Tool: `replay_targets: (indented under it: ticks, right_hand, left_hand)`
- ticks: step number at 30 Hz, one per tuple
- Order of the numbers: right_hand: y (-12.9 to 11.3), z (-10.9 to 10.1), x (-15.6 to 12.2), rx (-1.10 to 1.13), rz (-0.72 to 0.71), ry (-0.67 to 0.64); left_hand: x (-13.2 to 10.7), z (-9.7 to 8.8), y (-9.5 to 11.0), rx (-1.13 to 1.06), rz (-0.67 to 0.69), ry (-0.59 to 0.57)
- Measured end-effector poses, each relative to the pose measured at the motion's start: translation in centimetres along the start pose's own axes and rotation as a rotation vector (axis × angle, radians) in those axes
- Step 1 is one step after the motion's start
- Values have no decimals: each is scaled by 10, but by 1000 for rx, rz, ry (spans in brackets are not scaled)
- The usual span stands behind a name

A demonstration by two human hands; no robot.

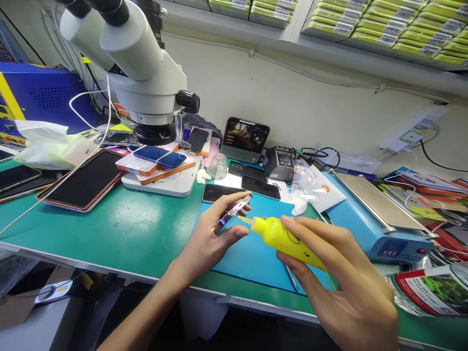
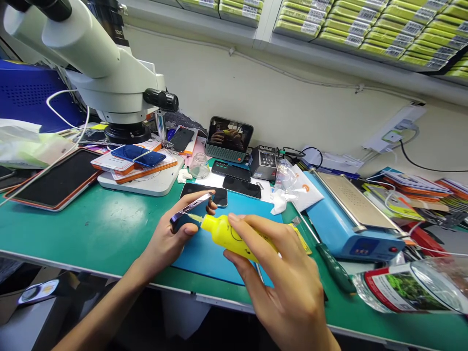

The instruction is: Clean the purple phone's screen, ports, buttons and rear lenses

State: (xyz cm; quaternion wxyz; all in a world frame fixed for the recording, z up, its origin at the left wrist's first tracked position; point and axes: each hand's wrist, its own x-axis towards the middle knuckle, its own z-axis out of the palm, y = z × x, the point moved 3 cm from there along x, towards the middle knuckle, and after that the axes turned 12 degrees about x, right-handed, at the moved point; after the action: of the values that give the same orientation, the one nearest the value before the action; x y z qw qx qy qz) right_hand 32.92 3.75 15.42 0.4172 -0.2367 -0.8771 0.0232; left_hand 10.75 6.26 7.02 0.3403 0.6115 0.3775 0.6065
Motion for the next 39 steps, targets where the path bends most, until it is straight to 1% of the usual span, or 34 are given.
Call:
replay_targets:
  ticks: [5,10,17,24,30,35,37,39]
  right_hand:
    - [7,-3,-3,-1,80,83]
    - [16,-5,-3,-20,128,122]
    - [20,0,-1,-1,111,87]
    - [18,-3,3,-30,78,77]
    - [17,-4,2,-52,89,75]
    - [17,-4,1,-15,100,79]
    - [24,-6,-4,-1,162,150]
    - [40,-8,-13,104,340,291]
  left_hand:
    - [2,-1,4,32,6,14]
    - [3,-1,3,37,7,19]
    - [1,-1,4,35,13,23]
    - [2,-1,4,30,14,23]
    - [2,-1,3,34,9,18]
    - [1,-1,3,46,11,14]
    - [0,-1,1,44,15,17]
    - [-1,-1,0,36,21,19]
